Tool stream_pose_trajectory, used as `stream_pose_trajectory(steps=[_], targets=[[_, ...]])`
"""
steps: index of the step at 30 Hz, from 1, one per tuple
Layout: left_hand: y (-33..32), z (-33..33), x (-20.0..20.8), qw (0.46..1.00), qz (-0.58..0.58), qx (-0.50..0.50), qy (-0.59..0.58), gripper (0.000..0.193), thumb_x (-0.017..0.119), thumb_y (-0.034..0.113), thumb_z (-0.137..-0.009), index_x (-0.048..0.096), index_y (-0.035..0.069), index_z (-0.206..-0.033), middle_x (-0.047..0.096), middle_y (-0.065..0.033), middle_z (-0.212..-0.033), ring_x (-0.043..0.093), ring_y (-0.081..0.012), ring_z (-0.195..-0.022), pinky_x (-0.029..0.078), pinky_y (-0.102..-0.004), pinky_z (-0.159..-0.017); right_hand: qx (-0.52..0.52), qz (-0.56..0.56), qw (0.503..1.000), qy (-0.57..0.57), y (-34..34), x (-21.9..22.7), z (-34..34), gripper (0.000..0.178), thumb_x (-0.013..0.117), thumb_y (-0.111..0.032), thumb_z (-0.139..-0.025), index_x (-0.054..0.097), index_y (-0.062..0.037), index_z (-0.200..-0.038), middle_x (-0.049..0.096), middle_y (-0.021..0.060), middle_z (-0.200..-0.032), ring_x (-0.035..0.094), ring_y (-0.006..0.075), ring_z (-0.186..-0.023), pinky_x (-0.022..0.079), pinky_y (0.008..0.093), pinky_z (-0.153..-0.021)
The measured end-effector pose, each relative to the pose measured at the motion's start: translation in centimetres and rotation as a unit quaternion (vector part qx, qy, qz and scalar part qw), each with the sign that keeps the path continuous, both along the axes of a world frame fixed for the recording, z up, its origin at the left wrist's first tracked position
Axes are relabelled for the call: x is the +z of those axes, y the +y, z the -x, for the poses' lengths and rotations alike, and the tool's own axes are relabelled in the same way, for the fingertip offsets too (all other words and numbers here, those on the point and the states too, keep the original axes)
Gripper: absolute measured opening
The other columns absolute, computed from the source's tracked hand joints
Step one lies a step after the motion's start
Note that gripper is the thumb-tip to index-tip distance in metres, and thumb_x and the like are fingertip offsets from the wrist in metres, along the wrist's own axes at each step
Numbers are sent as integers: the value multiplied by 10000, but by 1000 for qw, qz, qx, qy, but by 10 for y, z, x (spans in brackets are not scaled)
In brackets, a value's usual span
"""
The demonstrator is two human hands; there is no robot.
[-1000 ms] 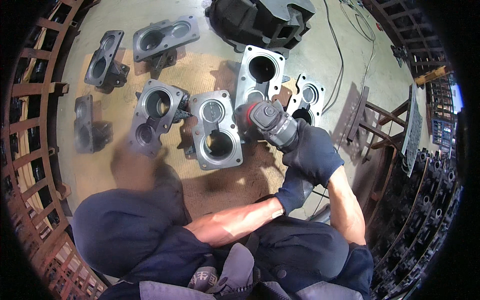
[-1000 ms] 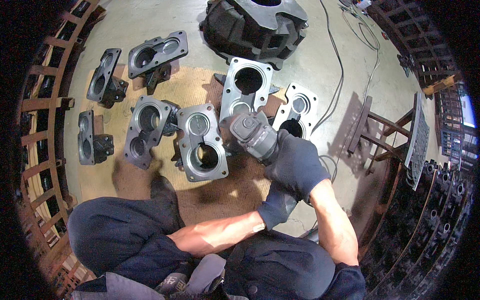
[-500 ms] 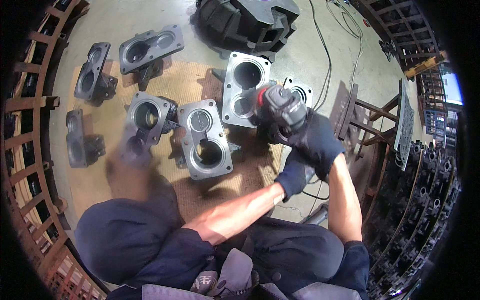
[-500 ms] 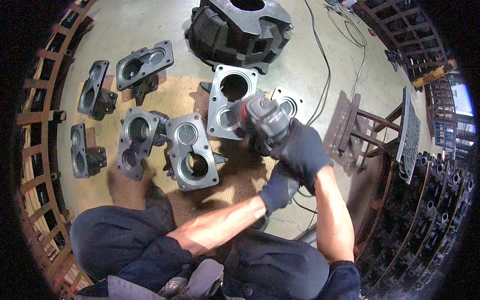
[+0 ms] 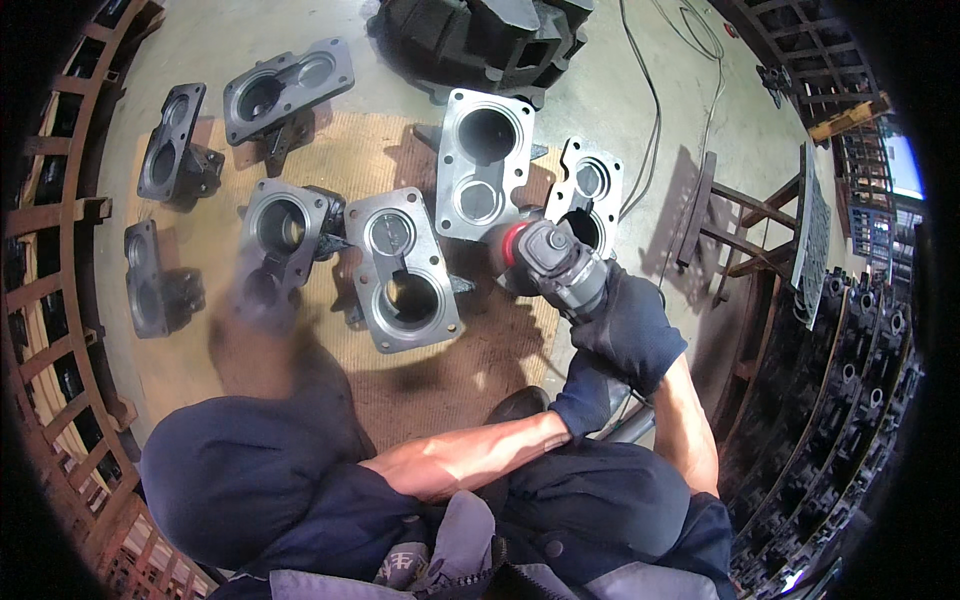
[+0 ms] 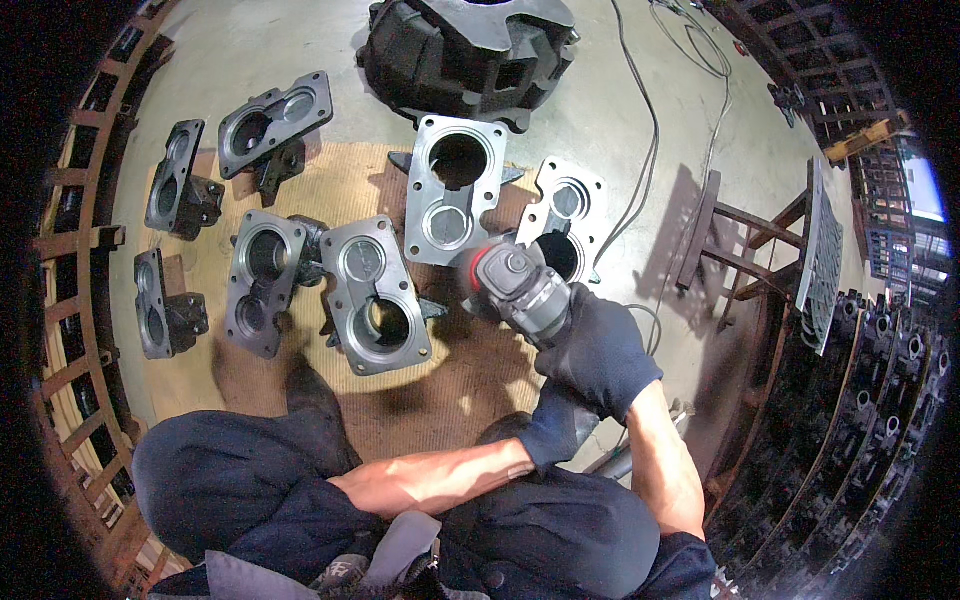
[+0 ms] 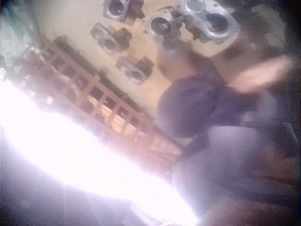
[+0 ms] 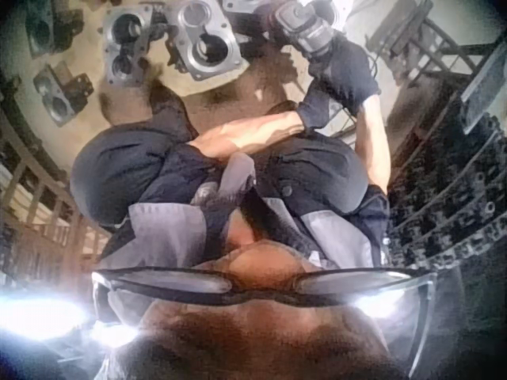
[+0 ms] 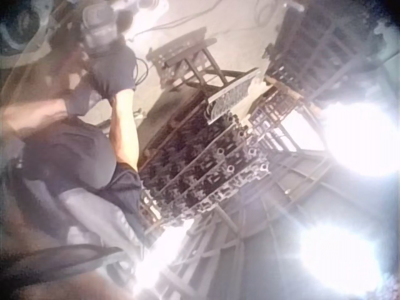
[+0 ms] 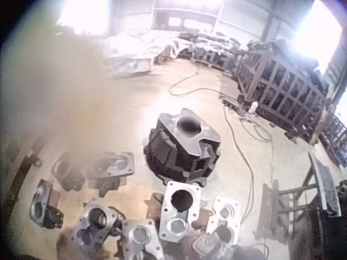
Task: The person sits on the floor and uses a handheld angle grinder to smooth the surfaces of several metal engine parts. They handle each part individually, repositioning them as needed to access different areas.
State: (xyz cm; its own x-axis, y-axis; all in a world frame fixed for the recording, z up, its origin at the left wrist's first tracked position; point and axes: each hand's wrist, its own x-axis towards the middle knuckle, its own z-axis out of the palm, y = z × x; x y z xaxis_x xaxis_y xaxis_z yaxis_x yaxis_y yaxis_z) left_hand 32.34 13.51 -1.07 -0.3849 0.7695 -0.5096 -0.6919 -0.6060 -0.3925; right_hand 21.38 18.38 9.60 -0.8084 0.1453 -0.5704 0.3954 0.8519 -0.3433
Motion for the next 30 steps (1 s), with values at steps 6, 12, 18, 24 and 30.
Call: stream_pose_trajectory(steps=[6, 12, 18, 24, 30], targets=[[3, 2, -22, 932, 119, -38, 339, 401, 411, 111, -1063, 399, 56, -1460, 505, -63, -1386, 483, -158, -1292, 398, -313, -1101, 0, 2, 1000, 11, 4, -5, 13, 559, 757, -210, -619, 628, 31, -1106, 721, 243, -914, 717, 397, -876, 558, 407, -799], [-6, -16, 8, 1000, -4, 12, -7, 352, 427, 62, -1050, 434, 46, -1401, 525, -74, -1345, 499, -155, -1269, 415, -314, -1076, -12, -12, 999, -28, -2, 0, -12, 602, 776, -267, -608, 620, -8, -1129, 707, 258, -935, 695, 438, -916, 556, 467, -836], [-7, -12, 19, 930, 162, -123, 304, 371, 545, -19, -980, 481, 23, -1343, 575, -86, -1265, 547, -157, -1204, 456, -315, -1023, -62, 5, 998, -18, 3, 8, -21, 609, 766, -259, -609, 622, 24, -1129, 708, 277, -949, 697, 444, -915, 557, 459, -825], [4, -10, -8, 972, 83, -12, 221, 342, 484, 23, -1018, 466, 26, -1360, 562, -93, -1296, 530, -159, -1230, 445, -313, -1039, -23, -6, 1000, 5, 2, 7, -3, 589, 760, -267, -617, 631, 23, -1113, 707, 285, -928, 705, 436, -913, 561, 450, -829], [11, 2, 1, 991, -51, 41, 116, 330, 415, 96, -1058, 460, 27, -1378, 551, -101, -1338, 513, -162, -1256, 424, -333, -1069, -21, -53, 998, 0, 5, 5, -1, 551, 783, -198, -587, 648, 17, -1076, 731, 216, -901, 727, 372, -849, 566, 391, -788]])
